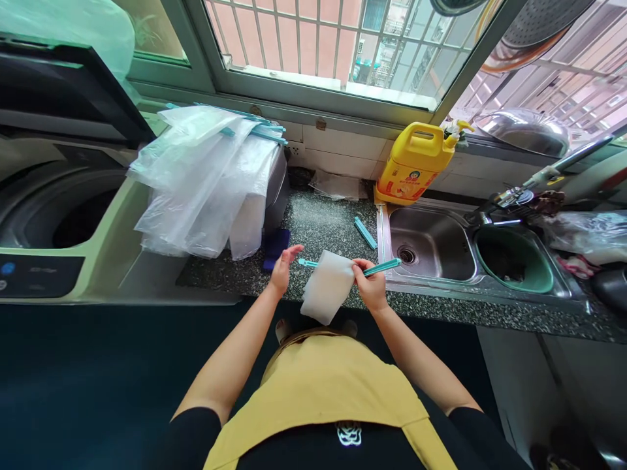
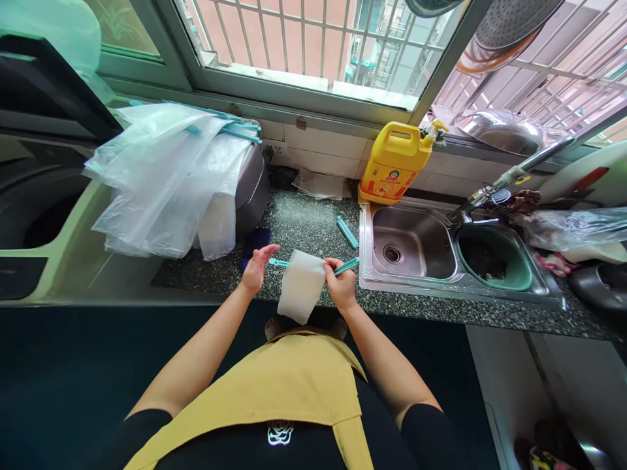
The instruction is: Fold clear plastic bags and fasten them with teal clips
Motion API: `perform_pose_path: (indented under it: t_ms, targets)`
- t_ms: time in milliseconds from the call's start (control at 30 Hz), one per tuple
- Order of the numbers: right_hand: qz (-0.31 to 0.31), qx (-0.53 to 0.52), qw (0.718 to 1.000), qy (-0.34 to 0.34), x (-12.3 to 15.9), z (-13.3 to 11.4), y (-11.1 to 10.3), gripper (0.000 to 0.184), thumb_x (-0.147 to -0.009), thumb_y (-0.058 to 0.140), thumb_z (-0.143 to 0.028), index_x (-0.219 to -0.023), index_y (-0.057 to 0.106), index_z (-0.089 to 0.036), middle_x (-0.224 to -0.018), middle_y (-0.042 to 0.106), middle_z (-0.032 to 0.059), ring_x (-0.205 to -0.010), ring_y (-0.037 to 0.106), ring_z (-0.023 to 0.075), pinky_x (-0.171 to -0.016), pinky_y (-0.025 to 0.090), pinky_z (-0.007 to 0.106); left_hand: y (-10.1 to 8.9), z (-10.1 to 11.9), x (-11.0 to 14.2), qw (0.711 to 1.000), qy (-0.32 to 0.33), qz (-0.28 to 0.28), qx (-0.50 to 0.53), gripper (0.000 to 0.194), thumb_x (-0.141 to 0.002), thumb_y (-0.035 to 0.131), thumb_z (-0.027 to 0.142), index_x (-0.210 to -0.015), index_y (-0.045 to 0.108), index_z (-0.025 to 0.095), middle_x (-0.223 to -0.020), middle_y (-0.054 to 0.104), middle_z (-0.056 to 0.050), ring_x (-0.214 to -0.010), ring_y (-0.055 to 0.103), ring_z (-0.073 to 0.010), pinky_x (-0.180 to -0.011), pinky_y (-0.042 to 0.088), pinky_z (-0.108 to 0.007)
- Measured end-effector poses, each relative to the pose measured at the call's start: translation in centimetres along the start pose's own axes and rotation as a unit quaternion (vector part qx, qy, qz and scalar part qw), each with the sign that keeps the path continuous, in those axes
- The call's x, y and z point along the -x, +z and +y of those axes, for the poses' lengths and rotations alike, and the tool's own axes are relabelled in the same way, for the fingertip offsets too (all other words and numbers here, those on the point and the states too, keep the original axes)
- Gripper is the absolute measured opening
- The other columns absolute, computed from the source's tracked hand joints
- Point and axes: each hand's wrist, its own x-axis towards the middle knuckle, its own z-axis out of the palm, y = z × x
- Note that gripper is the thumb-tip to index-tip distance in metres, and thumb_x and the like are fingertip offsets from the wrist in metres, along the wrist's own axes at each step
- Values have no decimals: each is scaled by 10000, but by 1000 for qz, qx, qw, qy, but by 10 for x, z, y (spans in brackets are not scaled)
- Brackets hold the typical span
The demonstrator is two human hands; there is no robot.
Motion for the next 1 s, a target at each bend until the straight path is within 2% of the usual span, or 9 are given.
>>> perform_pose_path:
  t_ms: [33,100,200,300,400,500,600,800,1000]
  targets:
    - [3,-4,1000,2,1,-1,0,247,-765,563,-374,-881,660,-179,-772,688,44,-566,571,138,-510,467,262,7,2,10,999,-19,-38,27,595,-749,464,705,-850,649,149,-876,705,-103,-1032,596,-268,-886,444,-370]
    - [7,-2,1000,-5,3,-1,1,237,-771,557,-369,-879,656,-183,-760,685,39,-562,572,139,-517,472,267,20,6,26,986,-79,-103,105,655,-554,645,730,-843,671,143,-835,713,-114,-961,628,-299,-826,465,-379]
    - [9,26,999,-36,5,0,2,211,-786,551,-349,-878,654,-189,-780,693,43,-650,611,163,-613,503,296,36,12,37,979,-124,-73,145,588,-380,830,557,-764,675,141,-753,709,-72,-823,649,-255,-784,465,-337]
    - [-10,55,996,-66,8,-2,2,200,-806,547,-332,-900,651,-190,-824,694,53,-729,629,175,-703,514,318,45,17,38,981,-127,-23,146,457,-432,835,476,-690,652,146,-651,676,-17,-666,621,-174,-711,463,-291]
    - [-51,46,995,-75,12,-5,-2,267,-800,581,-339,-1021,622,-194,-874,674,54,-708,616,158,-679,526,304,47,22,38,979,-136,0,154,440,-440,829,464,-669,631,145,-595,653,3,-576,595,-142,-640,465,-270]
    - [-82,-17,993,-85,17,-6,-7,394,-775,633,-369,-1131,561,-217,-961,650,63,-748,621,153,-653,542,282,47,28,41,975,-148,8,163,468,-443,819,480,-700,635,135,-603,667,-13,-551,604,-150,-605,479,-279]
    - [-90,-69,986,-124,23,-1,-13,333,-816,595,-404,-1099,577,-228,-1060,632,92,-854,637,178,-696,558,308,49,34,44,973,-152,10,171,475,-438,823,473,-713,644,130,-619,679,-21,-560,616,-151,-610,493,-278]
    - [-95,0,969,-228,24,-7,-26,292,-888,500,-375,-1120,629,-251,-1109,655,99,-1028,617,237,-825,543,406,50,38,51,974,-151,-4,170,462,-461,820,470,-727,658,128,-623,683,-27,-578,629,-164,-618,504,-287]
    - [-111,51,960,-251,24,-29,-28,273,-875,523,-306,-1107,660,-268,-1037,684,76,-939,645,204,-826,530,366,47,43,60,992,-72,-6,104,396,-503,809,457,-697,684,136,-633,685,-29,-644,635,-180,-679,496,-296]
